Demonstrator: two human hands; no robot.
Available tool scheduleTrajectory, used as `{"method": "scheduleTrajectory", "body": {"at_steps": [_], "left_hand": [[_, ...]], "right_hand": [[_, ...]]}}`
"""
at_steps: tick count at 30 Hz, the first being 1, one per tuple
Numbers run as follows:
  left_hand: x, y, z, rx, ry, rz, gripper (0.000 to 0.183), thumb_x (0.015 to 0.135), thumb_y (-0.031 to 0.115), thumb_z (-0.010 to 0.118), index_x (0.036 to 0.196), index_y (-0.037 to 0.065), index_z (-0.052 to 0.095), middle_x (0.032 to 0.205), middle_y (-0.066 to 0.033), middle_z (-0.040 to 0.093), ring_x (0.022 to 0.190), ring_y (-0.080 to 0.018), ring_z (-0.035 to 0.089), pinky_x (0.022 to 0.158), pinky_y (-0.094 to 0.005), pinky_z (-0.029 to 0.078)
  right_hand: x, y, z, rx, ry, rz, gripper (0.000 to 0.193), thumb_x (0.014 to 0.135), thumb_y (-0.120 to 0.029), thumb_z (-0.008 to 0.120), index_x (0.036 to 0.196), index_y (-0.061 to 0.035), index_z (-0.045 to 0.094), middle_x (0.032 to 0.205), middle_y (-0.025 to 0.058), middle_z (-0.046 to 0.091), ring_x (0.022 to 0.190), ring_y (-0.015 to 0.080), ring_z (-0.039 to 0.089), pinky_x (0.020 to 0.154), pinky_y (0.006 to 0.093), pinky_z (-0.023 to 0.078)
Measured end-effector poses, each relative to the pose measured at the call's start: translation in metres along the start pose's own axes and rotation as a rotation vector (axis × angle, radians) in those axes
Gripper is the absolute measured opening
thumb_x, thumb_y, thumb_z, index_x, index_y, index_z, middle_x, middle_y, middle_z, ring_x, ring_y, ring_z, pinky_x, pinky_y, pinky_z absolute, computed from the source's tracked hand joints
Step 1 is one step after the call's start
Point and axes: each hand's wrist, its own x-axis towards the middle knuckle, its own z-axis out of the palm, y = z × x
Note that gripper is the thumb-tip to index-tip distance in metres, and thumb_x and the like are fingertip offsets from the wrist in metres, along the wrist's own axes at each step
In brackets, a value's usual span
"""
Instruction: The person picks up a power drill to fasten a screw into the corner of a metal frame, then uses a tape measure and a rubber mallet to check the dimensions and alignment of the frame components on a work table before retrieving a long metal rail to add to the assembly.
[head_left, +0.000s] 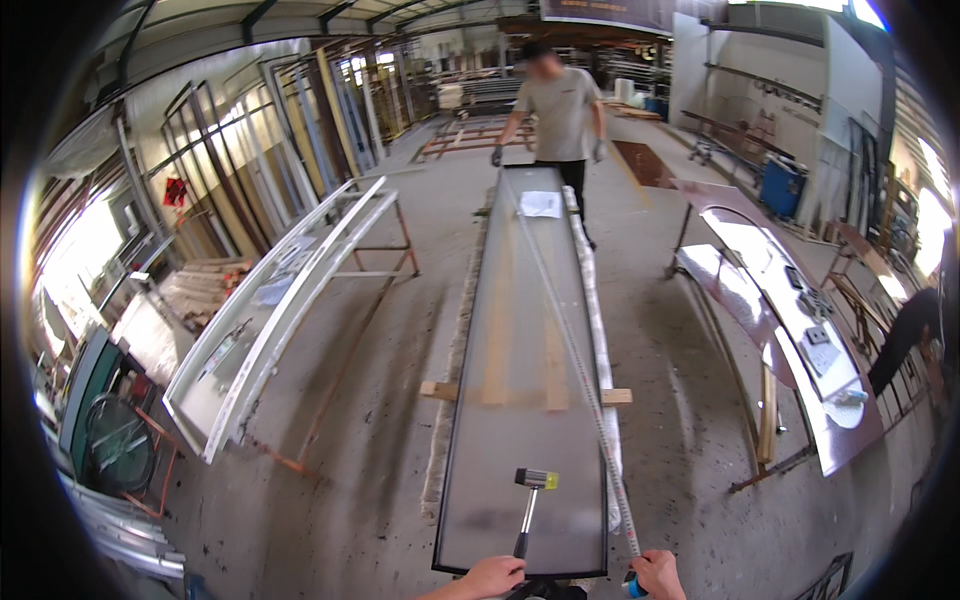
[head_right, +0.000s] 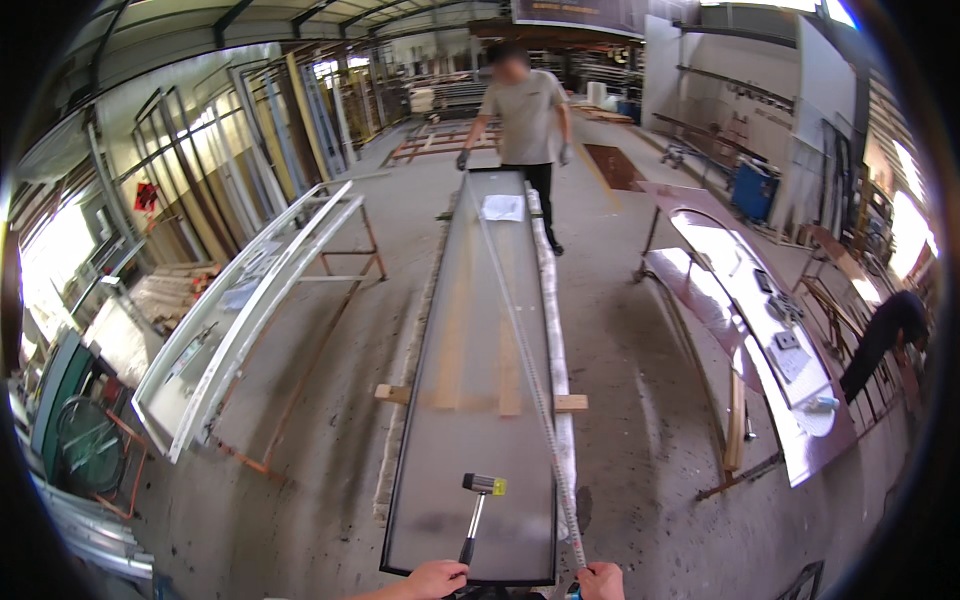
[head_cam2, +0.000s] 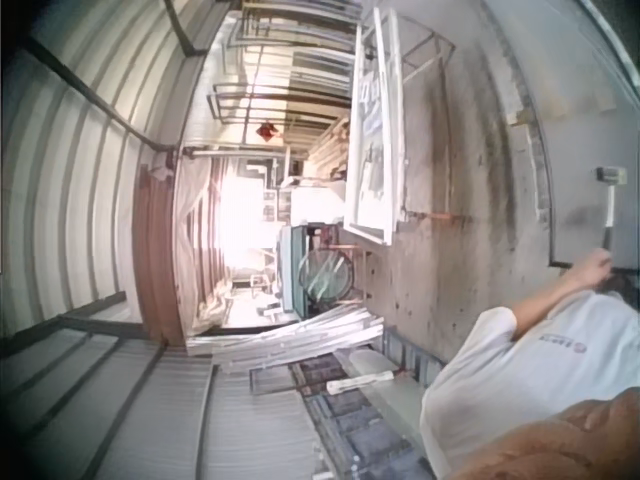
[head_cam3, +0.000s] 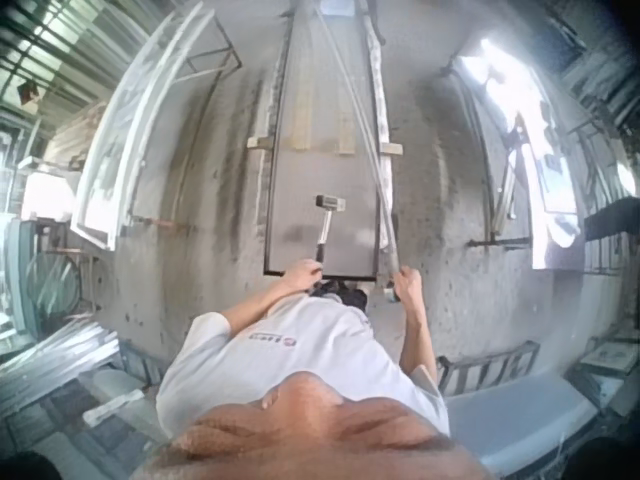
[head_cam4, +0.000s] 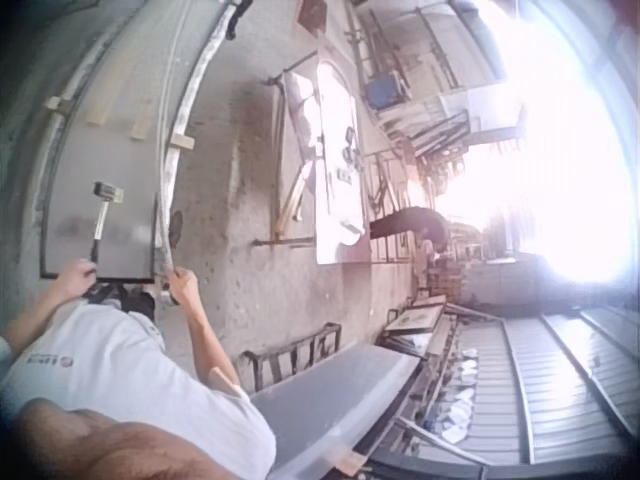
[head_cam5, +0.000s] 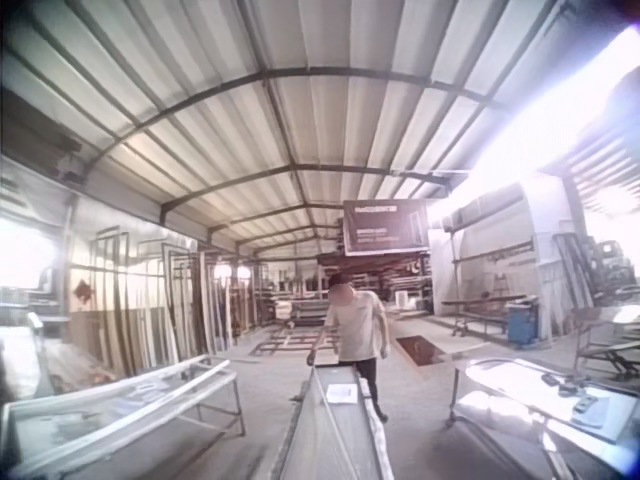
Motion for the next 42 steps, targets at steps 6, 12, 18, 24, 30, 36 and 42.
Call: {"method": "scheduleTrajectory", "body": {"at_steps": [6, 12, 18, 24, 30, 36, 42], "left_hand": [[0.058, -0.081, 0.076, 0.446, 0.253, 0.702, 0.021, 0.081, 0.027, 0.059, 0.080, 0.007, 0.059, 0.084, -0.0131, 0.059, 0.079, -0.0325, 0.060, 0.067, -0.0453, 0.052], [0.043, -0.048, 0.092, 0.462, 0.449, 0.787, 0.020, 0.082, 0.026, 0.062, 0.080, 0.006, 0.059, 0.076, -0.0088, 0.056, 0.071, -0.0263, 0.058, 0.061, -0.0397, 0.048], [0.027, -0.003, 0.046, 0.380, 0.234, 0.667, 0.019, 0.074, 0.021, 0.065, 0.078, 0.003, 0.061, 0.086, -0.0158, 0.060, 0.085, -0.0349, 0.059, 0.078, -0.0452, 0.050], [0.045, -0.001, -0.004, 0.371, 0.209, 0.762, 0.032, 0.075, 0.013, 0.068, 0.099, -0.005, 0.057, 0.108, -0.0206, 0.059, 0.097, -0.0377, 0.056, 0.086, -0.0418, 0.050], [0.062, 0.032, 0.015, 0.424, 0.016, 0.846, 0.045, 0.072, 0.014, 0.074, 0.106, -0.007, 0.055, 0.114, -0.0235, 0.056, 0.100, -0.0383, 0.056, 0.088, -0.0423, 0.049], [0.077, 0.026, 0.057, 0.466, -0.105, 0.850, 0.062, 0.066, 0.017, 0.079, 0.114, -0.008, 0.051, 0.118, -0.0283, 0.053, 0.102, -0.0430, 0.054, 0.092, -0.0459, 0.047], [0.094, 0.022, 0.076, 0.632, -0.135, 0.831, 0.067, 0.064, 0.017, 0.082, 0.117, -0.008, 0.050, 0.118, -0.0278, 0.054, 0.108, -0.0413, 0.053, 0.100, -0.0492, 0.041]], "right_hand": [[-0.001, 0.008, -0.001, 0.011, -0.109, 0.208, 0.021, 0.085, -0.011, 0.055, 0.079, 0.0034, 0.068, 0.065, 0.0094, 0.065, 0.060, 0.0160, 0.058, 0.055, 0.0348, 0.045], [0.024, 0.049, 0.007, -0.084, -0.146, 0.016, 0.024, 0.090, -0.014, 0.056, 0.080, 0.0043, 0.068, 0.068, 0.0109, 0.066, 0.064, 0.0182, 0.060, 0.061, 0.0356, 0.047], [0.054, 0.017, 0.021, -0.014, -0.090, 0.005, 0.031, 0.079, -0.026, 0.064, 0.072, 0.0047, 0.067, 0.062, 0.0109, 0.064, 0.061, 0.0179, 0.059, 0.058, 0.0383, 0.046], [0.032, -0.006, 0.014, -0.112, 0.035, 0.123, 0.030, 0.086, -0.026, 0.060, 0.081, 0.0034, 0.066, 0.072, 0.0231, 0.062, 0.067, 0.0367, 0.062, 0.064, 0.0413, 0.049], [-0.021, 0.017, 0.007, -0.083, 0.104, 0.227, 0.024, 0.086, -0.020, 0.060, 0.084, 0.0024, 0.068, 0.073, 0.0223, 0.063, 0.067, 0.0361, 0.063, 0.066, 0.0407, 0.050], [-0.046, 0.050, 0.033, -0.014, 0.063, 0.374, 0.024, 0.087, -0.021, 0.061, 0.086, 0.0018, 0.069, 0.070, 0.0216, 0.062, 0.064, 0.0367, 0.061, 0.063, 0.0420, 0.048], [-0.041, 0.062, 0.051, 0.002, 0.018, 0.386, 0.023, 0.088, -0.019, 0.061, 0.082, 0.0018, 0.066, 0.067, 0.0210, 0.059, 0.061, 0.0392, 0.057, 0.059, 0.0433, 0.046]]}}
